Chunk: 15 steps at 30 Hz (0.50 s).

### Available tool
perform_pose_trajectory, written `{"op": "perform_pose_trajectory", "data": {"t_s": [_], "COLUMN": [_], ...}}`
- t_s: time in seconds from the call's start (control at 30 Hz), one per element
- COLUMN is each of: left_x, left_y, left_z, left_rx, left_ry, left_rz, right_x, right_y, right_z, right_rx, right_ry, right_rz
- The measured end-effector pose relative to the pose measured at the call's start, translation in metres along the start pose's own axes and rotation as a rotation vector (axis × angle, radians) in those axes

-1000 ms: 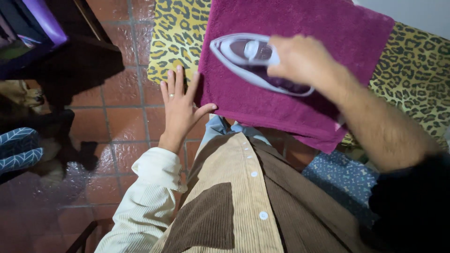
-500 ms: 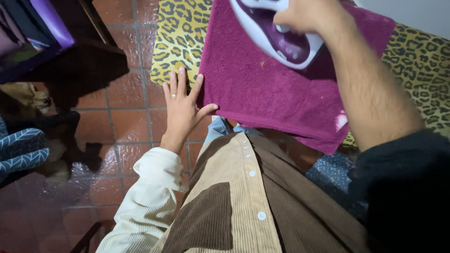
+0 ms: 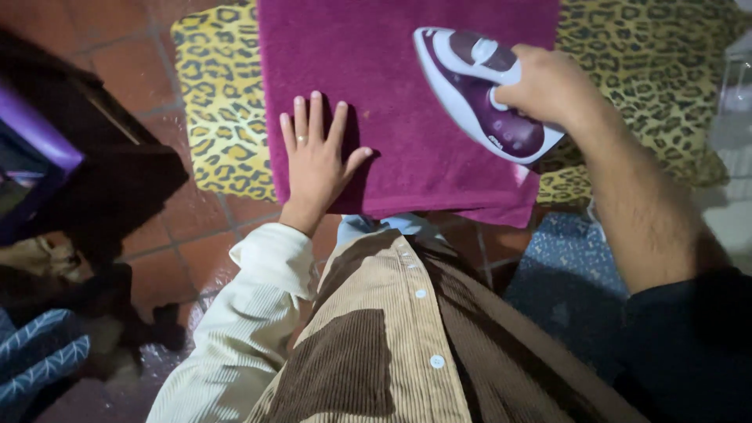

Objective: Ironing and folding a purple towel on a leopard-print ironing board.

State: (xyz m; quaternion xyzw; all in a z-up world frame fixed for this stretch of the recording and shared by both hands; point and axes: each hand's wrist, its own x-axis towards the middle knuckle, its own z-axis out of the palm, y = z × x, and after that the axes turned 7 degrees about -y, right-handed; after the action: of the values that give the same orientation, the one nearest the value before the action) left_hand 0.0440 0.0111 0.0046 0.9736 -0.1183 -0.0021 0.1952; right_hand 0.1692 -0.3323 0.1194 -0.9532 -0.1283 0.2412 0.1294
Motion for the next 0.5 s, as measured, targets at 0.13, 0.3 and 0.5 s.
{"op": "perform_pose_trajectory", "data": {"t_s": [0.13, 0.3, 0.5], "left_x": [0.01, 0.01, 0.008], "left_y": [-0.001, -0.003, -0.003], "left_z": [0.008, 0.008, 0.009], "left_rx": [0.051, 0.082, 0.07], "left_ry": [0.015, 0.006, 0.032], "left_rz": [0.003, -0.023, -0.033], "right_x": [-0.006, -0.004, 0.003], "right_y": [0.044, 0.046, 0.052], "right_z": [0.002, 0.002, 0.003], "right_rx": [0.018, 0.002, -0.008], "right_ry": [0.062, 0.08, 0.049], "right_rz": [0.034, 0.039, 0.002]}}
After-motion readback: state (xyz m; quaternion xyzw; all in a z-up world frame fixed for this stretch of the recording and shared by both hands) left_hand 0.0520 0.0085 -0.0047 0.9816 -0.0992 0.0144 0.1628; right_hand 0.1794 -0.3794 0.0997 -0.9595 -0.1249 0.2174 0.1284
